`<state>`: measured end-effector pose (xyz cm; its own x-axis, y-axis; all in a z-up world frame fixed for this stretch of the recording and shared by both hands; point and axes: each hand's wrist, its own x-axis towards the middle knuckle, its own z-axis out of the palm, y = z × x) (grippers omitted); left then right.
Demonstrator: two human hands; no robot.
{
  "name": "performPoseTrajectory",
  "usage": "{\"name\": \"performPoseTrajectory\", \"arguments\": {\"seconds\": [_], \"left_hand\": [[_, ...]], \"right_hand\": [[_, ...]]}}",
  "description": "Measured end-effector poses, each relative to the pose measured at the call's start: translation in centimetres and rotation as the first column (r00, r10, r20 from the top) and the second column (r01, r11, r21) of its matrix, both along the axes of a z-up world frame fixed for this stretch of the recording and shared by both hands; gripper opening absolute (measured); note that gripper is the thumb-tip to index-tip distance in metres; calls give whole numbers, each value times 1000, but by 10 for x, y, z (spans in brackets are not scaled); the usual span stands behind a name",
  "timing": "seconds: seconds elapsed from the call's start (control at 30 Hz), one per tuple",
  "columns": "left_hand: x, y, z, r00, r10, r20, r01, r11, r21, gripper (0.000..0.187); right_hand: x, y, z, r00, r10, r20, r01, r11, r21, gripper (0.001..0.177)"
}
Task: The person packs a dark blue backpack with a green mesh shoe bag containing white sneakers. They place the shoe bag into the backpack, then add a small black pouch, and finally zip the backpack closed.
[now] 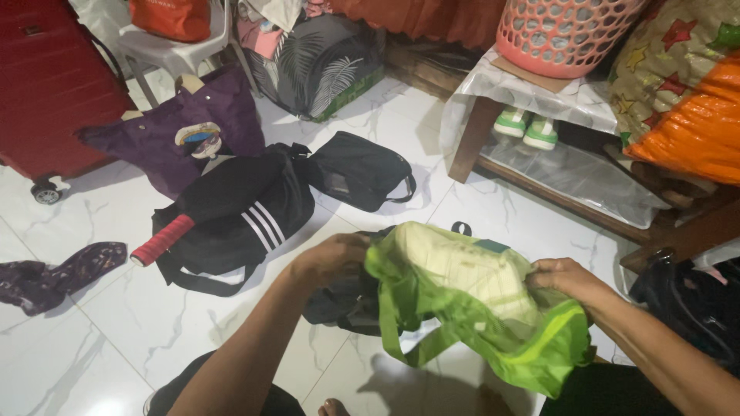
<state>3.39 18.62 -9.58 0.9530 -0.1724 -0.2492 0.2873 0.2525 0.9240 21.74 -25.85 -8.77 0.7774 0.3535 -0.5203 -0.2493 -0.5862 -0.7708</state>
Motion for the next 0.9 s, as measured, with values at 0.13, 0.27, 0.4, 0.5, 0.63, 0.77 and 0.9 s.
{"name": "performPoseTrajectory", "arguments": {"seconds": [0.13, 0.27, 0.4, 0.5, 0.63, 0.77, 0.9], "left_hand": [[2, -18, 10, 982, 178, -56, -170, 978, 120, 39], [16, -23, 10, 909, 412, -61, -333, 807, 488, 39], [28, -20, 5, 844, 391, 368, -527, 470, 708, 36], [31, -32, 2, 781, 414, 467, -614, 373, 696, 34], [22, -49, 7, 800, -70, 596, -510, 443, 738, 33], [14, -47, 14, 917, -166, 363, -261, 438, 860, 32], [15, -30, 6, 980, -8, 200, -196, 176, 965, 32]], "right_hand": [[-35, 38, 27, 986, 68, 153, -19, 954, -301, 33], [-78, 79, 51, 851, 395, 345, -158, 820, -550, 45], [-104, 98, 58, 655, 559, 508, -189, 772, -607, 47], [-107, 105, 49, 449, 568, 690, -271, 822, -500, 46], [-98, 108, 27, 679, 520, 518, -211, 814, -541, 47], [-76, 107, 14, 832, 397, 388, -177, 852, -493, 47], [-60, 112, 2, 921, 195, 337, -145, 975, -170, 35]]}}
